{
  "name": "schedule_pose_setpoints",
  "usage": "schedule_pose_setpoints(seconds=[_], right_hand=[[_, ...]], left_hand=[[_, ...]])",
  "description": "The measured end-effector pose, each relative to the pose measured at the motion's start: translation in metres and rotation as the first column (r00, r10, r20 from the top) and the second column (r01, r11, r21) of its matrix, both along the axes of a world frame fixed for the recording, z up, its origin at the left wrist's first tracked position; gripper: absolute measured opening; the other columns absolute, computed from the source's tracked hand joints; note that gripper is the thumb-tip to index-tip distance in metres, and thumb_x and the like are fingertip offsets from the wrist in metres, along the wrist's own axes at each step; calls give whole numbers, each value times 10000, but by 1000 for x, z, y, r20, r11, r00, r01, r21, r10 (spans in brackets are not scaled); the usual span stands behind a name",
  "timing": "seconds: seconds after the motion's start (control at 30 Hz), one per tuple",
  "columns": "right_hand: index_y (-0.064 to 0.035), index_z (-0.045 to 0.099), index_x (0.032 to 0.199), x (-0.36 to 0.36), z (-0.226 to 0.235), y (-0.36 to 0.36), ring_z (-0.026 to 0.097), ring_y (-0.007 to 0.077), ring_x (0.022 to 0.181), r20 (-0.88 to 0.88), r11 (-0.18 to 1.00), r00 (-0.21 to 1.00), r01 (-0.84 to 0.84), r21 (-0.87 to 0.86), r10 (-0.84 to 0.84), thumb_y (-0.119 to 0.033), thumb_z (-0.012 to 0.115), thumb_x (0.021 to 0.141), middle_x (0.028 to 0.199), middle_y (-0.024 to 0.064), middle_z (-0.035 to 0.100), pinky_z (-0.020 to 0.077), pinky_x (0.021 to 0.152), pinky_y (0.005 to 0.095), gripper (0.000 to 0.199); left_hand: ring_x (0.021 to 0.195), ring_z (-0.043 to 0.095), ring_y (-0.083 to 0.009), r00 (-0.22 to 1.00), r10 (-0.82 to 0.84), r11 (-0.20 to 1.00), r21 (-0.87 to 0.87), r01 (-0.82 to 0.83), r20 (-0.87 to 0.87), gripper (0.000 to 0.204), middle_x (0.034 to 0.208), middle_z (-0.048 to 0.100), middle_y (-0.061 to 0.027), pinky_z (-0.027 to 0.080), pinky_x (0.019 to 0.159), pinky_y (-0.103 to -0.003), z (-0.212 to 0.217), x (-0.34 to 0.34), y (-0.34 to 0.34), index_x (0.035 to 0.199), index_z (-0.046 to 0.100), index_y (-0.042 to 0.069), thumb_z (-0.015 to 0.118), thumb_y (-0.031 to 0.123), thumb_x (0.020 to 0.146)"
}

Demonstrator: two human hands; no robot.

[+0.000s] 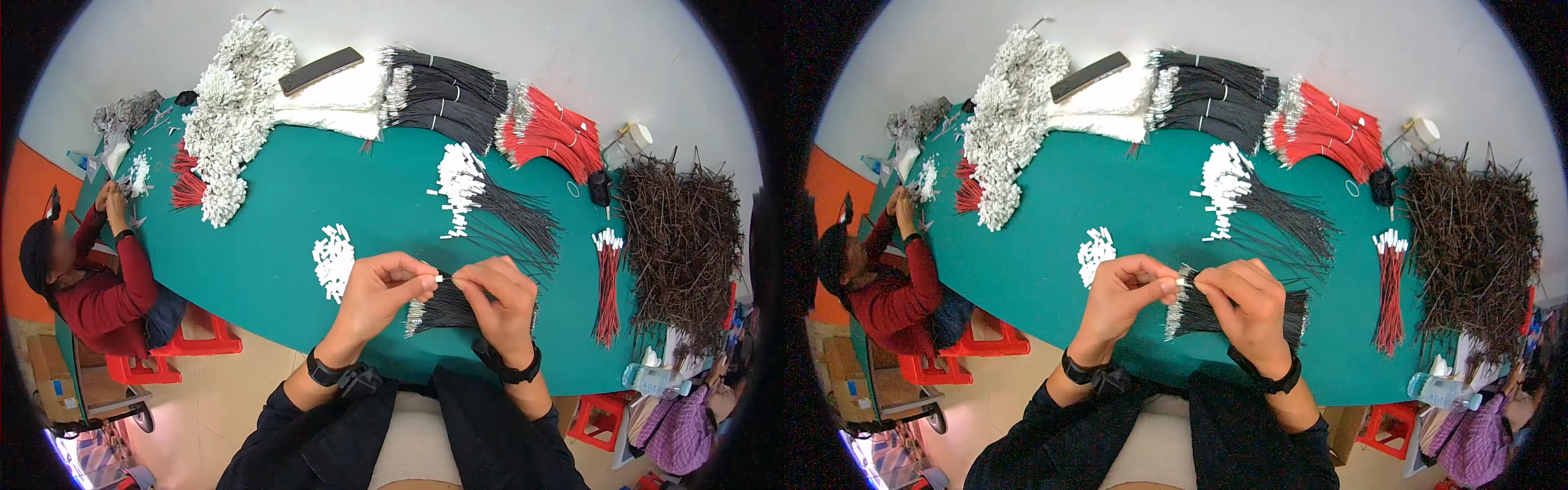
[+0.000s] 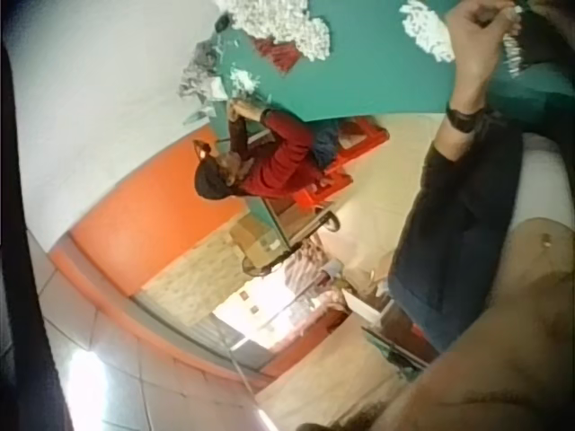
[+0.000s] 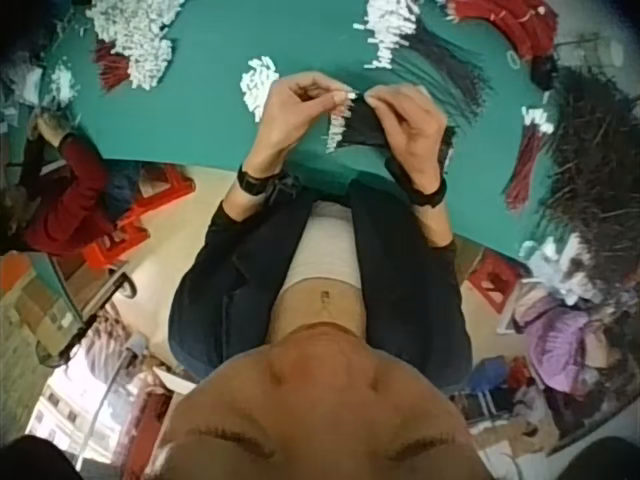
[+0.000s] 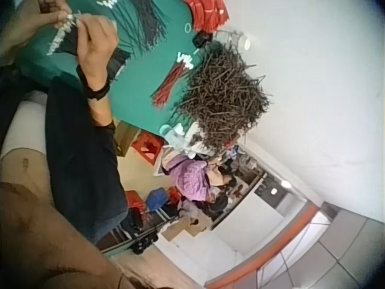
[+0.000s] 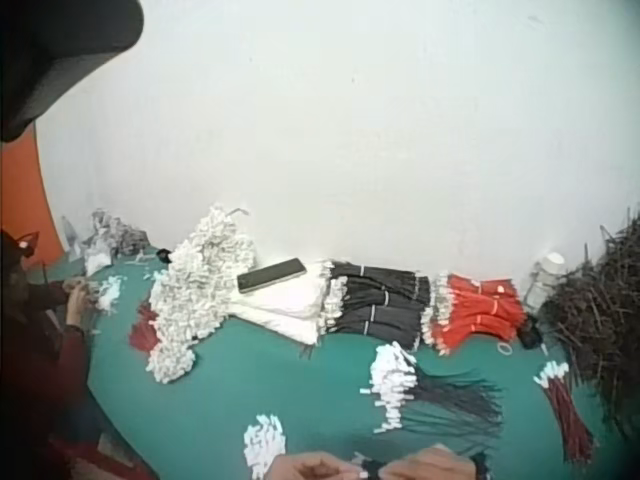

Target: Assembling small electronic components by attaching white plastic connectors to bundles of black wires.

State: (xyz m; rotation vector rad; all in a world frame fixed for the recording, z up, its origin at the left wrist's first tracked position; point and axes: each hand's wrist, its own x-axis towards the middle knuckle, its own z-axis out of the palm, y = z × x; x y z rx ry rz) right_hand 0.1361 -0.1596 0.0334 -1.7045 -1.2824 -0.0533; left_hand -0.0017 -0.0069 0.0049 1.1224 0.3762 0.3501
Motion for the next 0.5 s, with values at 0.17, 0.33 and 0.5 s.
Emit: schedule_pose_setpoints(seconds=[0.17, 0.33, 0.5], right_hand=[[-42, 732, 902, -1, -2, 1, 659, 235, 704, 0, 1000, 1000, -15, 12, 15, -3, 792, 778, 798, 65, 699, 466, 665, 345, 143], [-39, 730, 896, -2, -2, 1, 656, 236, 696, 11, 1000, 1000, -15, 3, 15, -11, 791, 783, 797, 66, 699, 466, 665, 346, 132], [-43, 729, 916, 10, -4, 3, 663, 257, 750, 53, 999, 998, -26, -44, 28, -26, 786, 797, 828, 75, 707, 472, 703, 362, 133]], left_hand=[[763, 701, -132, 1000, 31, 999, 9, -31, -7, 99, 859, 743, -97, 574, 729, -263, 3, 2, -3, 1001, 728, -42, 742, 15, 921], [827, 708, -119, 1000, -7, 1000, -2, 7, 8, 122, 924, 749, -90, 577, 761, -251, -2, 1, -3, 1036, 724, -45, 725, 37, 946], [813, 705, -138, 995, 61, 986, 161, -48, -75, 104, 884, 753, -79, 567, 751, -265, 5, 5, 11, 1016, 732, -22, 739, 29, 925]])
